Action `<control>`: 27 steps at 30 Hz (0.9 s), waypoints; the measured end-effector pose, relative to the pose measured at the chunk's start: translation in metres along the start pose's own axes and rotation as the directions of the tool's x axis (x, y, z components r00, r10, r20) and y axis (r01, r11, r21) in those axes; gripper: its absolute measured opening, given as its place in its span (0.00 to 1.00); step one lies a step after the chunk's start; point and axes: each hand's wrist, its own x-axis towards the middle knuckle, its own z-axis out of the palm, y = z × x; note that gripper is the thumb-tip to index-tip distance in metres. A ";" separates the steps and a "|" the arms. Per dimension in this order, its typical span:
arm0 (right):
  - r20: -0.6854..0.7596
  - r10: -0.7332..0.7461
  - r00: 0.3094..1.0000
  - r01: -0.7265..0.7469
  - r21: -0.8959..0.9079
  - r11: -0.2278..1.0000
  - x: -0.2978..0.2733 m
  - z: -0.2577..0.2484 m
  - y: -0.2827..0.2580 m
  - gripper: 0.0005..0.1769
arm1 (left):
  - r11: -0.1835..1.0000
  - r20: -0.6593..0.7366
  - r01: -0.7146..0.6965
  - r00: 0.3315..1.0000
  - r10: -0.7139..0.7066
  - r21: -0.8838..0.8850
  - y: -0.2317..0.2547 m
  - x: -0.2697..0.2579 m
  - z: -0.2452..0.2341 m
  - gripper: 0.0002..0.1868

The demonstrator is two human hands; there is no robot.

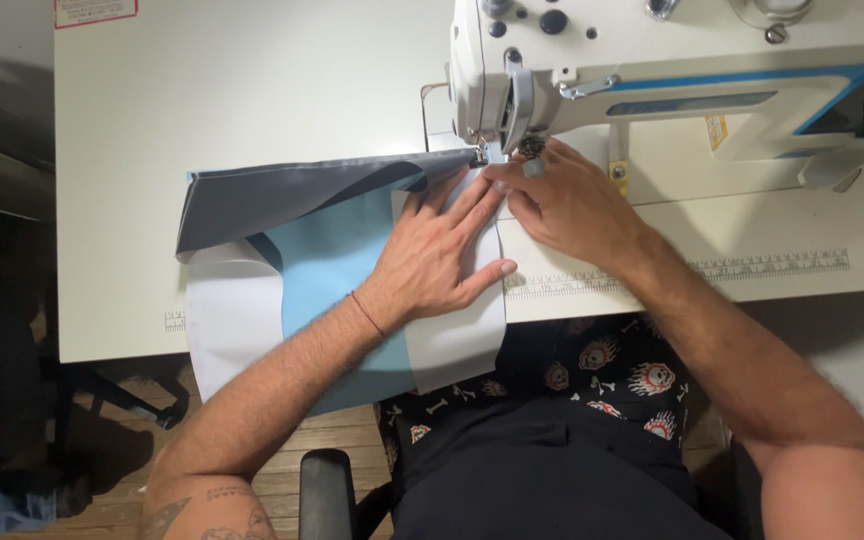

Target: Aligning and trimming material layers at a sewing station in preparation for stitching.

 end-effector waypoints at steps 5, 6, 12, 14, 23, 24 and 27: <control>0.023 0.003 1.000 -0.001 -0.086 0.996 -0.004 0.016 0.010 0.24 | 1.000 -0.019 -0.007 1.000 0.007 0.005 0.004 -0.004 -0.007 0.46; 0.014 -0.004 1.000 0.005 -0.086 0.996 -0.004 0.017 0.012 0.26 | 1.000 -0.025 -0.014 1.000 0.014 0.001 0.005 -0.005 -0.008 0.47; 0.003 -0.003 1.000 0.004 -0.193 0.981 -0.013 0.030 0.022 0.27 | 0.999 -0.031 -0.020 0.999 0.022 0.046 0.004 -0.006 -0.007 0.49; -0.005 -0.004 1.000 0.003 -0.195 0.981 -0.013 0.033 0.020 0.29 | 0.999 -0.032 -0.014 0.999 0.016 0.048 0.005 -0.006 -0.006 0.50; -0.044 -0.016 0.999 0.002 -0.300 0.954 -0.019 0.045 0.017 0.24 | 0.999 -0.054 0.006 0.999 -0.004 0.051 0.007 -0.003 -0.007 0.52; -0.035 0.000 0.999 -0.011 -0.327 0.945 -0.020 0.046 0.018 0.25 | 0.999 -0.046 0.013 0.999 -0.011 0.044 0.007 -0.002 -0.008 0.53; -0.008 0.024 1.000 -0.025 -0.335 0.942 -0.019 0.037 0.008 0.24 | 0.999 -0.065 0.036 0.997 -0.037 -0.005 0.002 -0.002 0.002 0.55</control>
